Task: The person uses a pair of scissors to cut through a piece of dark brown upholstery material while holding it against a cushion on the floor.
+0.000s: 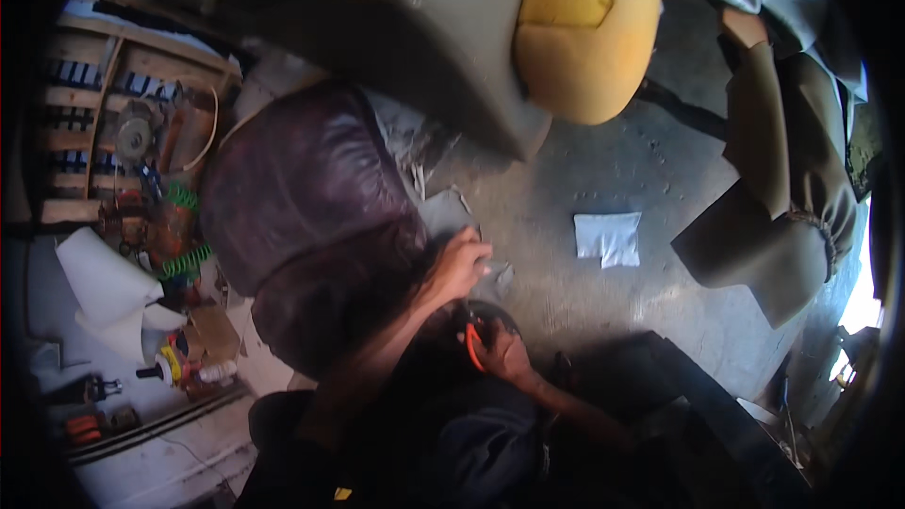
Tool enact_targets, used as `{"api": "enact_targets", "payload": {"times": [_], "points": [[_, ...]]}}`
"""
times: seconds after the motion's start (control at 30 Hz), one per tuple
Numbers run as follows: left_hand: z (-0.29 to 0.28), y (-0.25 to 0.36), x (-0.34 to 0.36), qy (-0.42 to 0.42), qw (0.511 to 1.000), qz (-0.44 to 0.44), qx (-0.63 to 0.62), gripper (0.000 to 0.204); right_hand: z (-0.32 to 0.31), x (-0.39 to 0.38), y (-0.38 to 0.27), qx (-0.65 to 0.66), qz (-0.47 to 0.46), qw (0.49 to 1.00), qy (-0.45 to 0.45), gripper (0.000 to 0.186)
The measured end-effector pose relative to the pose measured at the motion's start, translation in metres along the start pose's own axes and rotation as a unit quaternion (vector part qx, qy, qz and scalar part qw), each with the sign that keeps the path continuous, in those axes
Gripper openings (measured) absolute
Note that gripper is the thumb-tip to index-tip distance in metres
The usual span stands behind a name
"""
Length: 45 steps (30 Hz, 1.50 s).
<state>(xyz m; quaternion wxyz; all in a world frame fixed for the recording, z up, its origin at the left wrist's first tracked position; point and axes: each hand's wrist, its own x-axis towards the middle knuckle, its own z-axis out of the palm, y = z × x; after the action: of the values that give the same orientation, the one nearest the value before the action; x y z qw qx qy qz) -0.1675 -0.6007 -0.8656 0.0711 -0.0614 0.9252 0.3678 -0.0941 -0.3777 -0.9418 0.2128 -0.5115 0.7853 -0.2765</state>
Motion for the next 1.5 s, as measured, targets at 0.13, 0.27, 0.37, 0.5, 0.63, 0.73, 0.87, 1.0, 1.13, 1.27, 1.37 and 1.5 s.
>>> {"api": "enact_targets", "payload": {"times": [0.13,0.27,0.37,0.5,0.63,0.73,0.87,1.0,1.13,1.27,1.37,1.5], "points": [[0.039,0.037,-0.001,-0.014,0.986,-0.164,-0.038,0.017,-0.015,-0.008,-0.007,0.150,0.136,0.979,0.012,0.041],[0.052,0.034,-0.014,-0.021,0.991,-0.130,0.037,0.019,-0.013,0.006,-0.008,0.179,0.203,0.962,-0.037,0.057],[0.061,0.026,-0.015,0.017,0.989,-0.145,0.026,0.019,-0.014,0.009,-0.014,0.177,0.198,0.964,-0.023,0.053],[0.069,0.019,-0.020,0.060,0.984,-0.166,-0.018,0.022,-0.039,0.005,-0.026,0.199,0.254,0.946,-0.021,0.048],[0.055,0.036,-0.017,0.050,0.994,-0.095,0.032,0.022,-0.032,0.001,-0.017,0.196,0.280,0.939,-0.019,0.048],[0.048,0.040,-0.014,0.034,0.990,-0.136,-0.005,0.017,-0.015,0.005,-0.012,0.220,0.240,0.945,0.018,0.049],[0.035,0.047,-0.011,0.033,0.988,-0.149,-0.027,0.015,-0.014,0.010,-0.007,0.231,0.236,0.944,0.014,0.049],[0.033,0.046,-0.014,0.036,0.988,-0.143,-0.039,0.014,-0.013,0.015,-0.008,0.238,0.213,0.947,0.043,0.051],[0.033,0.038,-0.015,0.051,0.995,-0.081,0.011,0.013,-0.010,0.019,-0.010,0.242,0.199,0.947,0.067,0.047],[0.018,0.055,-0.008,0.020,0.952,-0.252,-0.175,0.018,-0.005,0.015,0.003,0.231,0.199,0.951,0.044,0.050],[0.025,0.050,-0.012,-0.004,0.981,-0.160,-0.105,0.030,-0.007,0.016,0.003,0.213,0.170,0.961,0.040,0.046],[0.046,0.030,-0.012,0.043,0.984,-0.141,-0.101,0.036,-0.008,0.022,0.001,0.231,0.159,0.958,0.053,0.045]]}}
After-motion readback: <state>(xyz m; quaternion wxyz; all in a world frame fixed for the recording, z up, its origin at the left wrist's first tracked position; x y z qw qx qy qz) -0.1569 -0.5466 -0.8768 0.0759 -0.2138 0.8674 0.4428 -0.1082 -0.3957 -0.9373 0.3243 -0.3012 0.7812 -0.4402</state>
